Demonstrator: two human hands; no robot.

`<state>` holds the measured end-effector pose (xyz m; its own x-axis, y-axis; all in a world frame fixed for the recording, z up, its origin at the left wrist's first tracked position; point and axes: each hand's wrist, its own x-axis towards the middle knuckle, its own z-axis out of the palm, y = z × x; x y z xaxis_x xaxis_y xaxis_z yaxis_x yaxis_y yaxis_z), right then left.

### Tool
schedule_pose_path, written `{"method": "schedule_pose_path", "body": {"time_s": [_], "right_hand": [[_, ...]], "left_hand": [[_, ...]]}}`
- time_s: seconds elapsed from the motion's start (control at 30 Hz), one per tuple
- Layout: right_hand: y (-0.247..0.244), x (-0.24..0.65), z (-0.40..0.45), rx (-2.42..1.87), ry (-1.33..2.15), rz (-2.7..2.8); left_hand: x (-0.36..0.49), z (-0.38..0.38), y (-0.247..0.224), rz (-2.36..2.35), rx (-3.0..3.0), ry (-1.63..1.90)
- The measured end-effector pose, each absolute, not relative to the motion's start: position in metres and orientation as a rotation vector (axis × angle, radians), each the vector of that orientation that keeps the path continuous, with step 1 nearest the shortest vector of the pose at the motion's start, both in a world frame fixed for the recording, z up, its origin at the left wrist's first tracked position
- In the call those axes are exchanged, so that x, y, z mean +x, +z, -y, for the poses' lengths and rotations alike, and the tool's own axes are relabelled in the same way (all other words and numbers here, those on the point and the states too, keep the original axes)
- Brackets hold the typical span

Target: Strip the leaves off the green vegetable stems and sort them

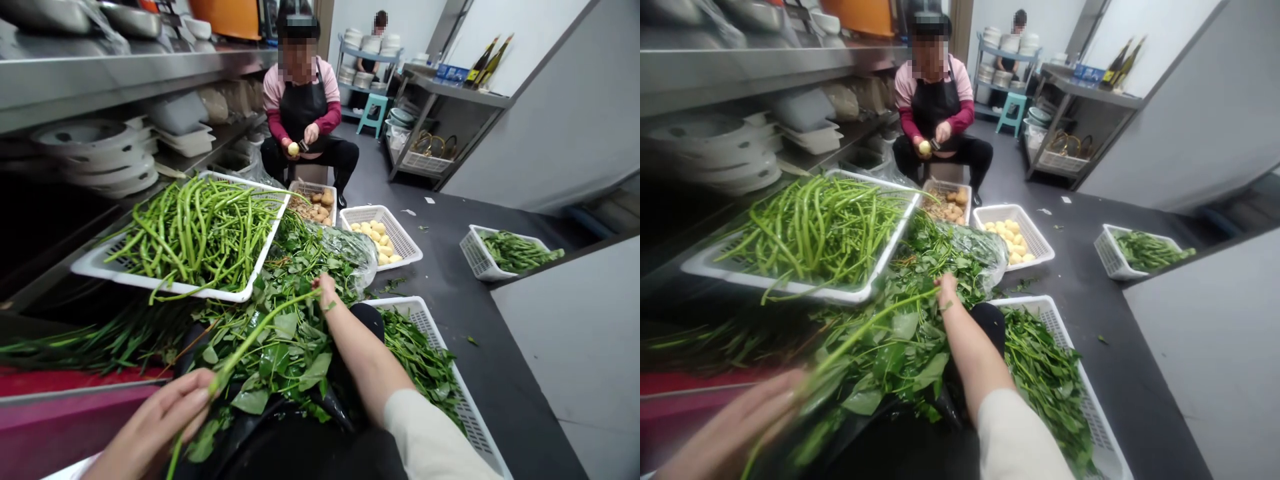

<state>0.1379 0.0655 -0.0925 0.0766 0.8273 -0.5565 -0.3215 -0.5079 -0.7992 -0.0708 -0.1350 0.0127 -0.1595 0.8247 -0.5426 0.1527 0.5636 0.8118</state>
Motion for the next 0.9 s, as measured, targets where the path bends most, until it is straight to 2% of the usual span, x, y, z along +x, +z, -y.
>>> {"method": "schedule_pose_path", "body": {"time_s": [0.13,0.23,0.3,0.4,0.47,0.53,0.73,0.9], "right_hand": [[-0.082,0.148,-0.04,-1.403,1.869,0.567],[-0.067,0.138,-0.014,-1.003,2.312,0.773],[-0.058,0.129,-0.003,-0.762,2.481,0.99],[-0.049,0.125,-0.005,-0.995,2.16,1.241],[-0.045,0.128,-0.013,-1.209,1.846,1.244],[-0.042,0.131,-0.014,-1.292,1.709,1.203],[-0.026,0.108,0.047,-0.978,2.009,1.605],[-0.022,0.1,0.064,-0.959,1.897,1.659]], "left_hand": [[-0.073,0.127,0.014,-1.662,0.682,0.828],[-0.064,0.115,0.014,-1.65,0.914,0.796],[-0.06,0.113,0.015,-1.619,1.034,0.721],[-0.062,0.118,0.014,-1.555,1.068,0.661],[-0.065,0.123,0.012,-1.554,1.017,0.692],[-0.064,0.122,0.011,-1.574,0.948,0.742],[-0.041,0.095,0.008,-1.53,0.917,0.895],[-0.035,0.092,0.004,-1.579,1.05,0.918]]}}
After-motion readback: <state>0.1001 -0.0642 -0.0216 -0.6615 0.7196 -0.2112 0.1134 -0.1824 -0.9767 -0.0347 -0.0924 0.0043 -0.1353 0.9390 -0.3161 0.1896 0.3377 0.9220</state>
